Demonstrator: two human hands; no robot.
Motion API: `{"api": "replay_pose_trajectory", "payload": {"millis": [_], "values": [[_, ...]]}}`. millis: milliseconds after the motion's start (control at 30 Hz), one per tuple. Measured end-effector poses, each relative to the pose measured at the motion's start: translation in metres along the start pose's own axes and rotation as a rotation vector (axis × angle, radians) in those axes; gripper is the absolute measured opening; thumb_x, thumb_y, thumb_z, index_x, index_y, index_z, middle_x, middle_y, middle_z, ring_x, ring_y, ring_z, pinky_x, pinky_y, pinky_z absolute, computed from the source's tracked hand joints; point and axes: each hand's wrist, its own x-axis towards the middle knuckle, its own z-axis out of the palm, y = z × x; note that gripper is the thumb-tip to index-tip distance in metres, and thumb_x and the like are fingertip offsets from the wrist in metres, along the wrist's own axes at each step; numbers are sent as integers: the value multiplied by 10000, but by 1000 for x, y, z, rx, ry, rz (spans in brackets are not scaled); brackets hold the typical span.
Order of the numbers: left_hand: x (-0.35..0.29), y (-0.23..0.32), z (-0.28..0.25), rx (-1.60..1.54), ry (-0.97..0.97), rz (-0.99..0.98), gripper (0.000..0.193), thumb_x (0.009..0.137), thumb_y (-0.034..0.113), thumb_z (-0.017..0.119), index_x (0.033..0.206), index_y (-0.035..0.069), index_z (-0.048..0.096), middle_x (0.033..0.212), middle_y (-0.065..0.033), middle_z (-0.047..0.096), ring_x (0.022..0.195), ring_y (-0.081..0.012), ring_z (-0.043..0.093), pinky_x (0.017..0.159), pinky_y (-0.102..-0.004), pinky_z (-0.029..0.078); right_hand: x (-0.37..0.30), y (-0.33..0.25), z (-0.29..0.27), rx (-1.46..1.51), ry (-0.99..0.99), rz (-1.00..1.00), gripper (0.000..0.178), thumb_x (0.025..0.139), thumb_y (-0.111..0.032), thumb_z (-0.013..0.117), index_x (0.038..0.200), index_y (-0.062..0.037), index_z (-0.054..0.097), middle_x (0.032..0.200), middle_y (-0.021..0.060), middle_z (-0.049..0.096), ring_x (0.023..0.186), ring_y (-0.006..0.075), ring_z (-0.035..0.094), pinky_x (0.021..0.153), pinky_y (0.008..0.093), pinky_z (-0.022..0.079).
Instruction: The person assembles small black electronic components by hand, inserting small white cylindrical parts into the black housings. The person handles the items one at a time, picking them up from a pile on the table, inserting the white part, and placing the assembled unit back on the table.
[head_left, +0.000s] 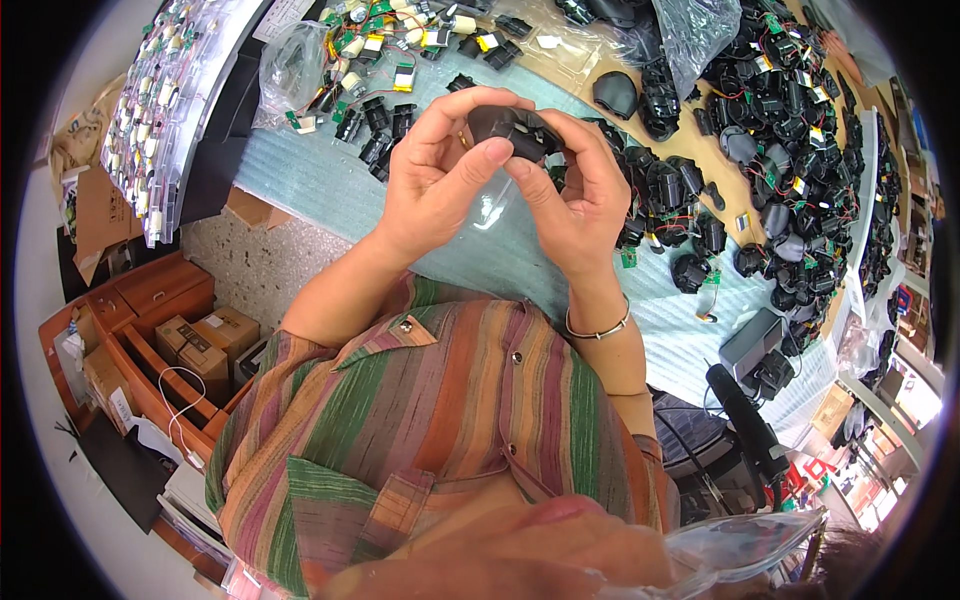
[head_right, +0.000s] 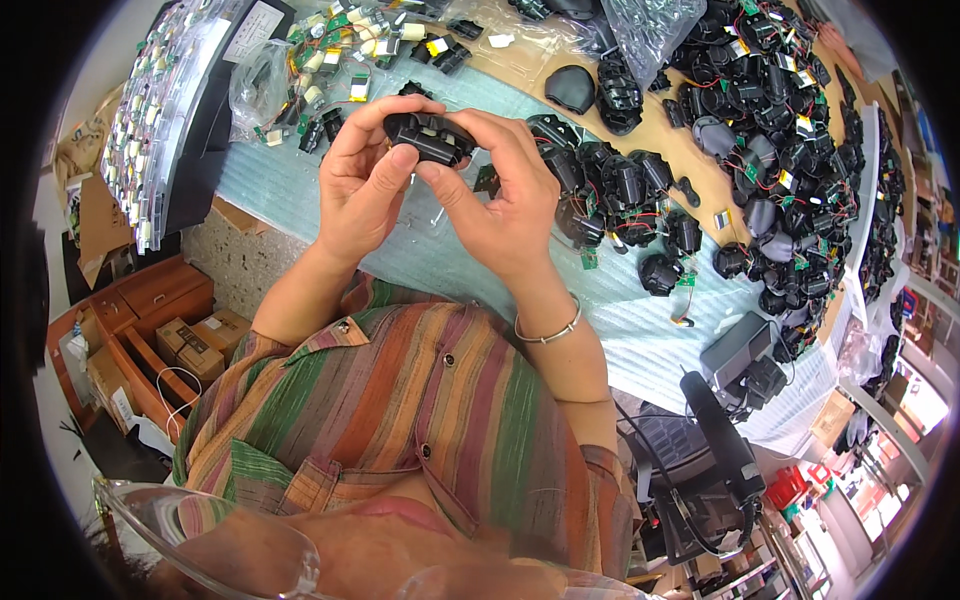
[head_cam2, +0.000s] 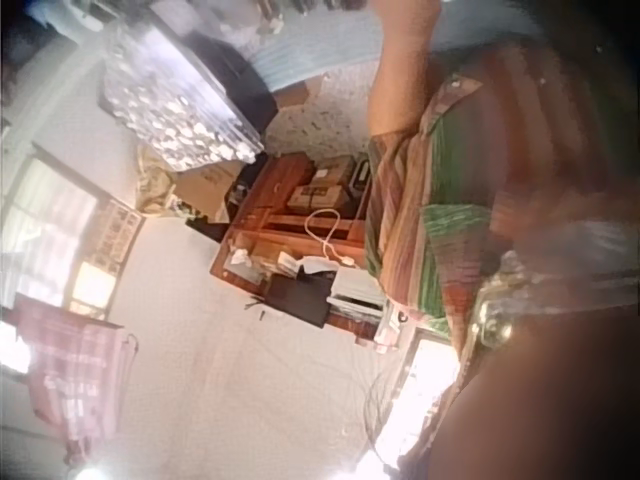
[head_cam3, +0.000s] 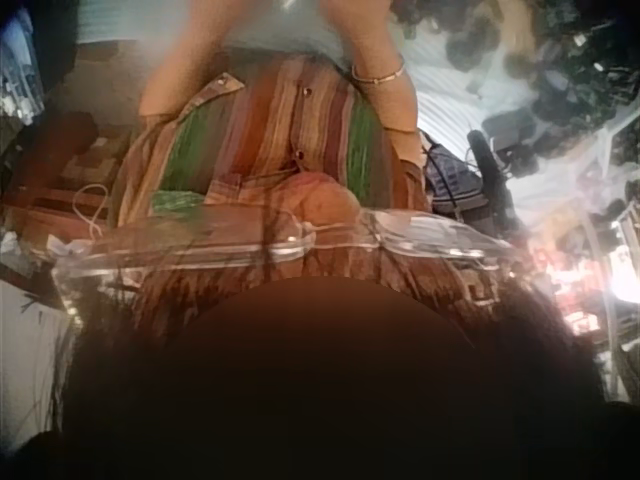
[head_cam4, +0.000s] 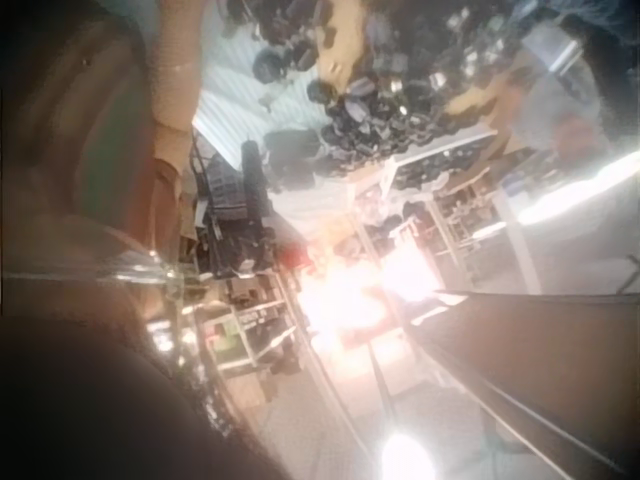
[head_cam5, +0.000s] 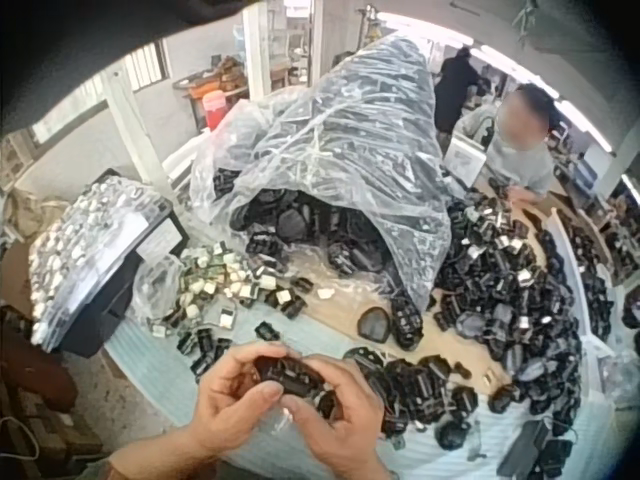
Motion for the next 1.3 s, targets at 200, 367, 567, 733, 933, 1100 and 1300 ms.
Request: {"api": "replay_pose_trajectory", "payload": {"millis": [200,367,567,733,933,1100,1300], "values": [[-3,-13,-8,-139,77,-98,405,968,50,615,1346,-2,479,1305,-160,574,1146,-193,592,1004,-333,488,6,-6,0,-87,-48,12,413,761,-145,833,1128,-38,675,1086,94,651,889,226,612,784,319,505],[-1,-7,-6,-121,68,-99,415,1009,89,548,1397,2,430,1346,-180,549,1204,-228,572,1019,-375,493,9,-8,0,-534,98,-420,429,726,-101,832,1133,-82,694,1058,31,615,864,210,563,731,323,482],[2,-1,-4,-192,55,-158,391,1066,176,409,1413,-2,419,1372,-217,523,1201,-255,577,1008,-398,500,6,0,-1,-635,108,-573,441,706,-102,833,1129,-94,713,1025,8,610,872,200,559,734,326,480],[2,5,-2,-207,66,-205,368,1067,157,418,1400,3,446,1354,-189,550,1212,-244,570,1033,-421,484,8,3,-2,-675,143,-663,439,704,-115,834,1127,-93,721,1005,-8,626,864,194,564,745,322,484],[2,6,-5,-216,85,-226,338,1052,138,471,1364,7,492,1342,-166,570,1188,-227,584,1009,-406,500,9,2,0,-652,125,-616,430,686,-97,843,1100,-95,725,1004,-4,641,858,194,570,749,327,483],[1,5,-6,-263,104,-260,324,1052,149,477,1346,21,520,1314,-144,597,1157,-215,604,981,-393,513,8,0,0,-598,126,-565,432,668,-73,853,1077,-97,715,985,10,643,854,195,568,727,318,464],[4,7,-7,-262,105,-280,347,1055,134,436,1371,1,487,1344,-185,567,1194,-234,592,1001,-404,519,8,2,-1,-600,139,-544,443,661,-65,852,1080,-102,712,969,10,628,836,192,555,703,309,439]]}}
